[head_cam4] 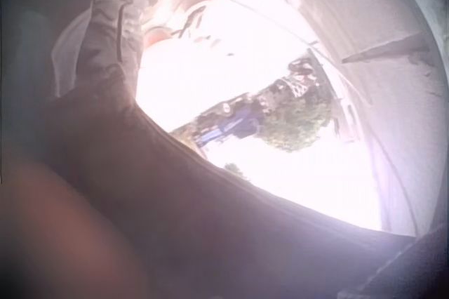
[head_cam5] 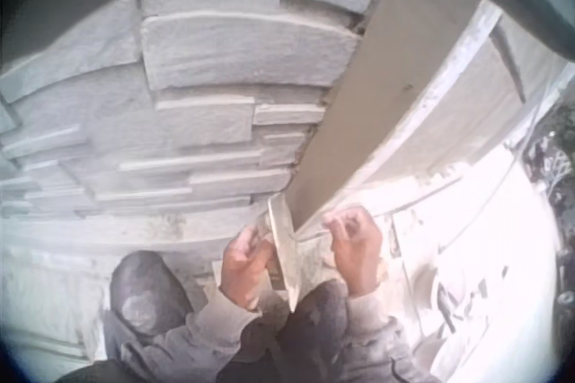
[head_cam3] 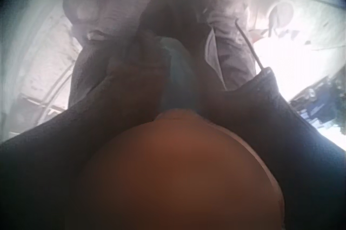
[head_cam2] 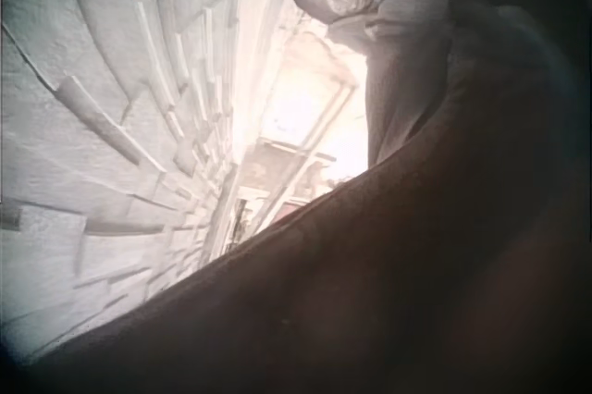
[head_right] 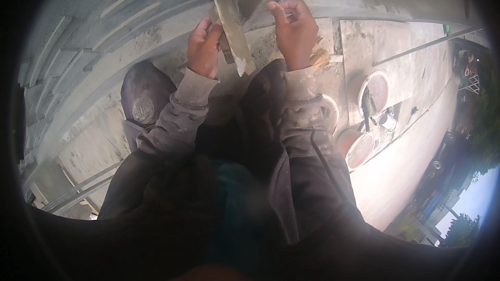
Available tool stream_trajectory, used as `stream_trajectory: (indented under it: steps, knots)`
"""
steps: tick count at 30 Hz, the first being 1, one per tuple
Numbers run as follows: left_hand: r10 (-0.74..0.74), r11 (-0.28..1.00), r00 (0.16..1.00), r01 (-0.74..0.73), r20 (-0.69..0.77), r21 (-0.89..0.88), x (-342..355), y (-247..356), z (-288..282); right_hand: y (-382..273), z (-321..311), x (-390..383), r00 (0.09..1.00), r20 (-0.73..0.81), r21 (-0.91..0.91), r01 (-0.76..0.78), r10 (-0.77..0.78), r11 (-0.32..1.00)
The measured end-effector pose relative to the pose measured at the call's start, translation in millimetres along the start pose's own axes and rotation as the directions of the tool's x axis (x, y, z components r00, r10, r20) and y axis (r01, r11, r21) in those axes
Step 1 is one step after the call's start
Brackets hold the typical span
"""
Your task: The person applies mortar to a stone wall using a trowel and a hawk. They scoop mortar from a bucket, spread it onto the hawk, and then apply it to the wall, smoothing the surface.
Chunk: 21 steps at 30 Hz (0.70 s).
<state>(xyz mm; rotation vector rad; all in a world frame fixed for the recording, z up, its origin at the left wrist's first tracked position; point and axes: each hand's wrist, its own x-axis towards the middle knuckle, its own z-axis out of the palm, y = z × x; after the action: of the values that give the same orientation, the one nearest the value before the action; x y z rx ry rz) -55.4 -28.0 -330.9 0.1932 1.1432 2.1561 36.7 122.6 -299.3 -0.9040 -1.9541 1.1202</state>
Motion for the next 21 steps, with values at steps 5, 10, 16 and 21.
stream_trajectory:
  steps: [5, 10, 16, 21]
  knots:
    - [-0.054, 0.998, 0.995, 0.056, -0.089, 0.023, 14.1, -31.8, -21.6, 10.7, 12.4, -2.8, 0.999, -0.001, -0.088, 0.033, -0.034, 0.996]
    - [-0.058, 0.988, 0.994, 0.071, -0.097, 0.135, 30.8, -34.8, -13.1, 8.1, 11.4, -2.2, 1.0, 0.015, -0.127, 0.007, -0.005, 0.992]
    - [-0.04, 0.971, 0.992, 0.066, -0.117, 0.229, 36.3, -33.9, 2.0, 9.3, 11.9, 1.1, 0.998, 0.016, -0.072, 0.067, -0.066, 0.995]
    - [0.017, 0.993, 0.999, -0.012, -0.04, 0.114, 37.5, -36.5, 0.3, 12.2, 11.9, 3.4, 0.998, 0.043, -0.086, 0.057, -0.054, 0.995]
